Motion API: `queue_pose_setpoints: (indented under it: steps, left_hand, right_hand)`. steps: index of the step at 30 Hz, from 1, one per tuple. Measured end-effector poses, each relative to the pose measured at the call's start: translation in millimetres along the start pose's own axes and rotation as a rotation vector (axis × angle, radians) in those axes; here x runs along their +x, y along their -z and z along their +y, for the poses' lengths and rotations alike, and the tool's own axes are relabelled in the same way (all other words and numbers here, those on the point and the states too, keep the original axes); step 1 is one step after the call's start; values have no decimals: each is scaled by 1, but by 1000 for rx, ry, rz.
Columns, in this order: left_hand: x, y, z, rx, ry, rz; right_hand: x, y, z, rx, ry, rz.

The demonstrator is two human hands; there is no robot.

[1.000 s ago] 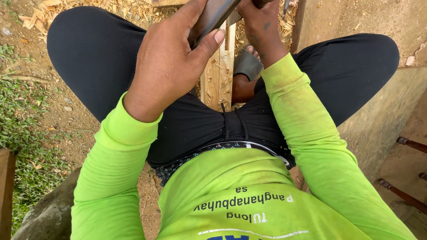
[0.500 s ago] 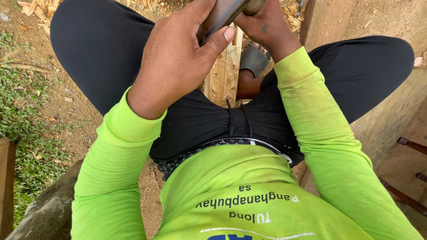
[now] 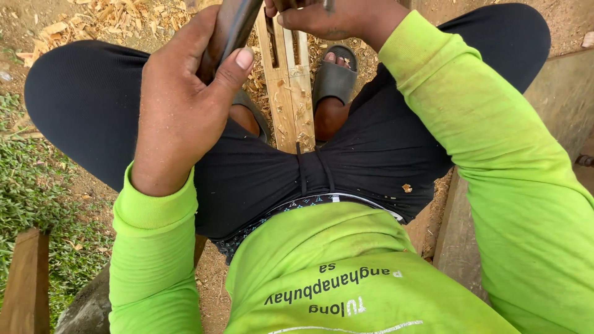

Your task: Use a hammer and chisel-like tool to carve out a mortise or groove in a piece of wood.

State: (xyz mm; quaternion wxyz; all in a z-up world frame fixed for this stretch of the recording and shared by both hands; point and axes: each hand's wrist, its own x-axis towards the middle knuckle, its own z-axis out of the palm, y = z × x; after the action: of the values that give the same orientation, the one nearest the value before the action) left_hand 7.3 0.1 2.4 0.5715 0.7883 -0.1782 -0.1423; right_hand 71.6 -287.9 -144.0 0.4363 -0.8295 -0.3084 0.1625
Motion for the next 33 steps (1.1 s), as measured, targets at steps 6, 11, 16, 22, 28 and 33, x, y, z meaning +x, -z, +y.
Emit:
queue_pose_setpoints:
  steps: [6, 11, 16, 22, 28, 33]
  left_hand:
    - [6, 3, 12, 93, 210, 47]
    - [11, 4, 17, 62, 219, 53]
    - [2, 1, 3, 61, 168, 9]
    - [-1, -13, 12, -47, 221, 15]
    - [-13, -16, 0, -187, 334, 54]
    - [-19, -14, -3, -229, 281, 60]
  right_hand:
    - [-1, 8, -22, -19, -56, -100]
    - [-10, 1, -21, 132, 35, -77]
    - [-16, 8, -41, 31, 84, -66]
    - [-27, 5, -50, 128, -16, -107]
    - [-31, 3, -60, 208, -64, -90]
    - [-33, -9, -52, 207, -5, -95]
